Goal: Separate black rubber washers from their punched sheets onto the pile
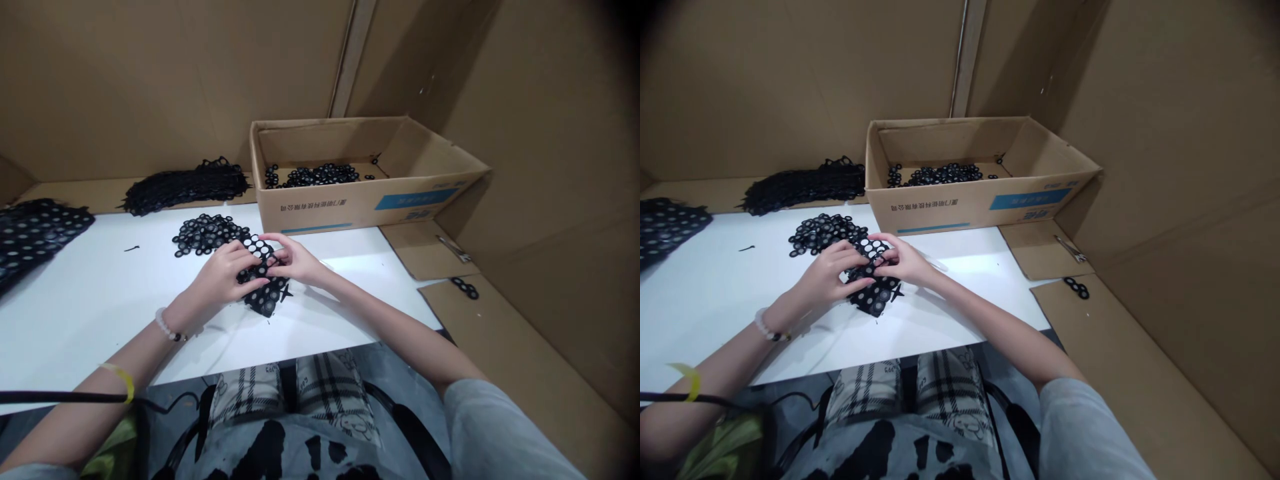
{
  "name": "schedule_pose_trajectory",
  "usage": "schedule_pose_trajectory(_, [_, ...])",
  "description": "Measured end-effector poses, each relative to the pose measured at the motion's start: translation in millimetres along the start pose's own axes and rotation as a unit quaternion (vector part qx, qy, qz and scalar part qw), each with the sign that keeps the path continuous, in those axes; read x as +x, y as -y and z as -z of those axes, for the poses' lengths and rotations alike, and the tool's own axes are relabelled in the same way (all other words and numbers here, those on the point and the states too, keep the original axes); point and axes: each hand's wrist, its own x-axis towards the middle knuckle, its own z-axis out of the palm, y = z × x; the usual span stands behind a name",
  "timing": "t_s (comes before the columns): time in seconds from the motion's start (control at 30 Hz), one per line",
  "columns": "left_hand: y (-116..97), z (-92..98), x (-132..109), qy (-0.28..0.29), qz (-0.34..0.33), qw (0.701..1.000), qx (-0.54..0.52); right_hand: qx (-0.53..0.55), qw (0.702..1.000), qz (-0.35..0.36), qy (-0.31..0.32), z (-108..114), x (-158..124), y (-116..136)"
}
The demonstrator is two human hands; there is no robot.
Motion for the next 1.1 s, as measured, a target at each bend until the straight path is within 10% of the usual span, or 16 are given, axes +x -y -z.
schedule_pose_trajectory(0.37, [5.6,-2.8,0.0,-0.038,0.009,0.999,0.018,0.013,1.000,0.005,0.014,-1.6,-0.7,4.9])
schedule_pose_trajectory(0.7, [6.3,-7.7,6.4,-0.114,0.178,0.966,-0.146,0.011,1.000,-0.001,-0.028,-2.5,2.8,10.4])
schedule_pose_trajectory(0.93, [63.6,14.4,3.5,-0.382,0.390,0.801,-0.245,-0.029,0.997,-0.048,-0.059,7.4,-1.3,14.4])
schedule_pose_trajectory(1.1, [90.8,21.8,-9.3,-0.312,0.332,0.887,0.068,0.020,0.993,-0.080,-0.084,6.6,-1.1,14.8])
